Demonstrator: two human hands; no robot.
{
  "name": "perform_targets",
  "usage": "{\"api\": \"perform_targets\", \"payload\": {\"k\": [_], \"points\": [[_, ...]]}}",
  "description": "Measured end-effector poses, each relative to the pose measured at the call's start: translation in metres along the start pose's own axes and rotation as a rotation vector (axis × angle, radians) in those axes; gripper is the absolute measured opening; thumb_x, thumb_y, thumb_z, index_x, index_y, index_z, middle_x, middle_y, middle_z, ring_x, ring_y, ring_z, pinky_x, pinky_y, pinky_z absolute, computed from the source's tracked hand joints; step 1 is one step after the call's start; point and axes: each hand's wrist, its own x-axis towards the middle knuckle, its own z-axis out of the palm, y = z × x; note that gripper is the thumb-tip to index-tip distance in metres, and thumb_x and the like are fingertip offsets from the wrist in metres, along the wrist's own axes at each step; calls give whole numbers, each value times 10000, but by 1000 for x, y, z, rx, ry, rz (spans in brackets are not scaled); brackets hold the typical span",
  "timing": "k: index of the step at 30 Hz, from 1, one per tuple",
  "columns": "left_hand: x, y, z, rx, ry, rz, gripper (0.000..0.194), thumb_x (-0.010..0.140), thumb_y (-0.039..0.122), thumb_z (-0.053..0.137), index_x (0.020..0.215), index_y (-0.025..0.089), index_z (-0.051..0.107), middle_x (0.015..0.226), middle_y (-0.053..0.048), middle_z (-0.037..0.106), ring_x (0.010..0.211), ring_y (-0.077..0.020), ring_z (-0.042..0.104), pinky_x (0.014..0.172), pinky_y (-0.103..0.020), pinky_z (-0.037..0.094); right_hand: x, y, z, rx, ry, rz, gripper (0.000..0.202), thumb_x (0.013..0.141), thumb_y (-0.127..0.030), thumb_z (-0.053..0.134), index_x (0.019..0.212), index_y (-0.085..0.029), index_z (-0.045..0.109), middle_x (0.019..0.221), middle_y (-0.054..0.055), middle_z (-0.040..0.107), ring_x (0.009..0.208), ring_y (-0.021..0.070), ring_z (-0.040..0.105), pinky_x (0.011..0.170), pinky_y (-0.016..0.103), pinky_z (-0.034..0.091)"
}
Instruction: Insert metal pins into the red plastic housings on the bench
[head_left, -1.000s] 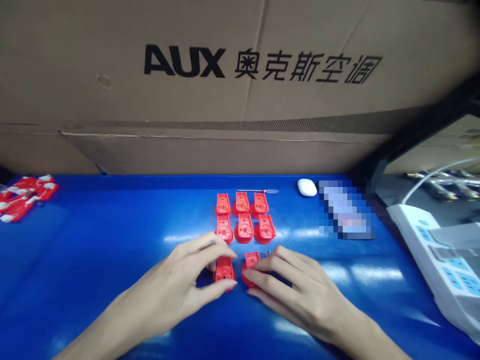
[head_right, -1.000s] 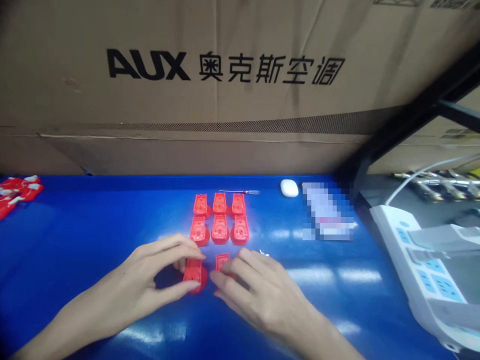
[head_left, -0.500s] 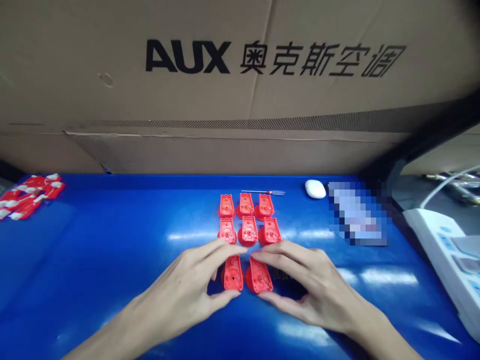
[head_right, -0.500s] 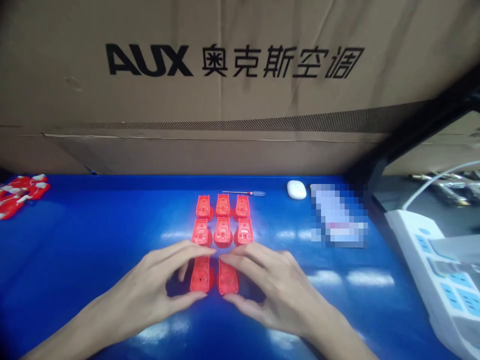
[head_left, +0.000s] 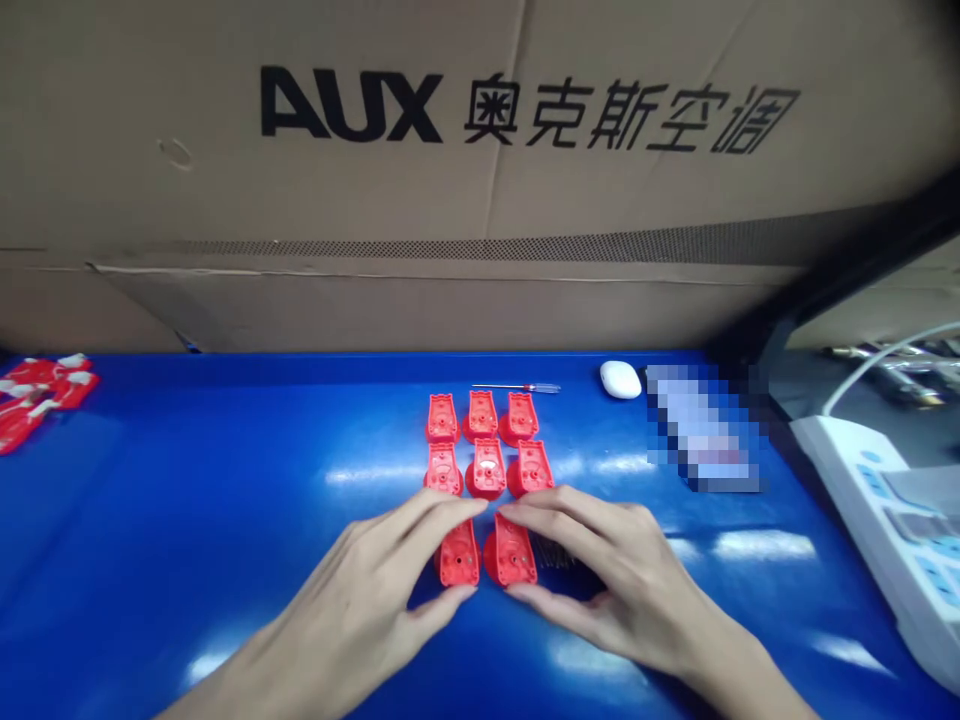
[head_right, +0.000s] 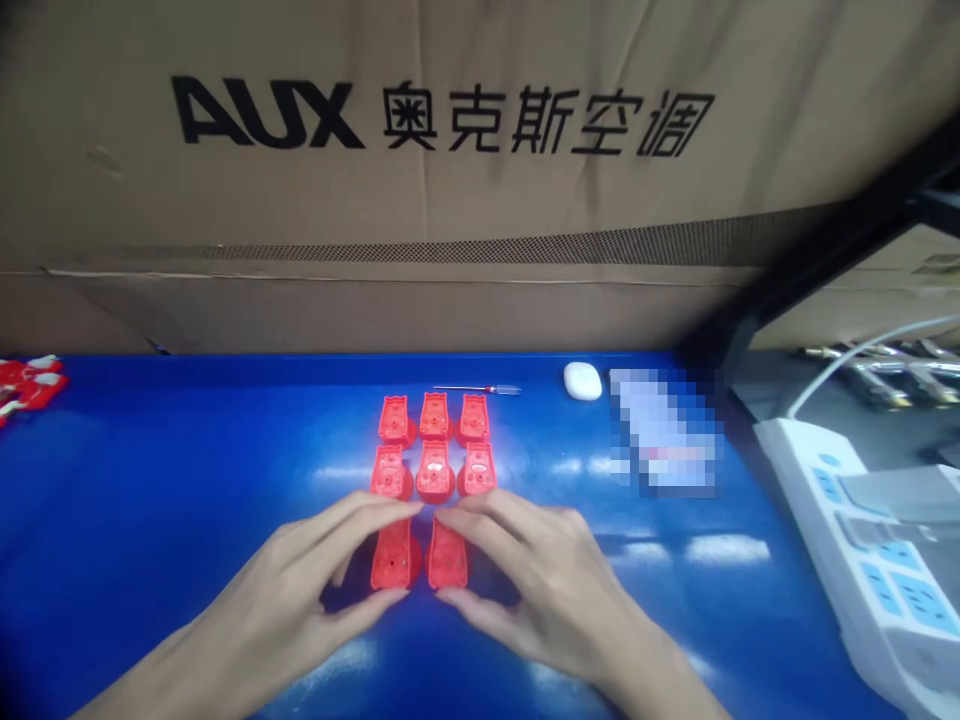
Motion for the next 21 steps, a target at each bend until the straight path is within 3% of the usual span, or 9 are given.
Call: {"api": "perform_targets", "payload": {"k": [7,11,15,18,21], "points": [[3,1,1,52,22,33,659,1046,221,729,1627,382,463,1515,-36,692,1188,-246,795,945,-364,674,0,-1,-2,45,-30,49,527,1036,-441,760,1512,-288,593,1318,75,761,916,185,801,681,295,603],[2,1,-1,72,26,36,673,1023,239,760,1618,361,470,1527,-48,686,1219,-261,787,990,-389,671,0,-3,-3,62,-33,52,559,1029,-461,772,1528,-292,582,1380,95,738,1002,208,808,710,311,614],[1,-1,-3,73,9,27,730,1007,252,781,1634,386,433,1551,-43,670,1254,-269,774,1018,-422,664,2,-3,-10,147,54,42,600,964,-450,847,1495,-284,623,1379,108,731,1064,227,780,769,322,626],[1,-2,-2,91,5,29,742,1011,266,781,1644,394,416,1570,-50,656,1280,-277,762,1010,-426,660,0,1,-23,197,110,96,467,965,-344,842,1403,-288,690,1143,51,779,801,163,711,686,296,564],[1,-2,0,114,11,43,717,1014,275,777,1634,377,432,1564,-66,661,1265,-284,768,980,-416,658,-7,10,-37,205,44,210,297,996,-348,806,1282,-281,767,785,-31,704,602,127,596,603,280,472]]}}
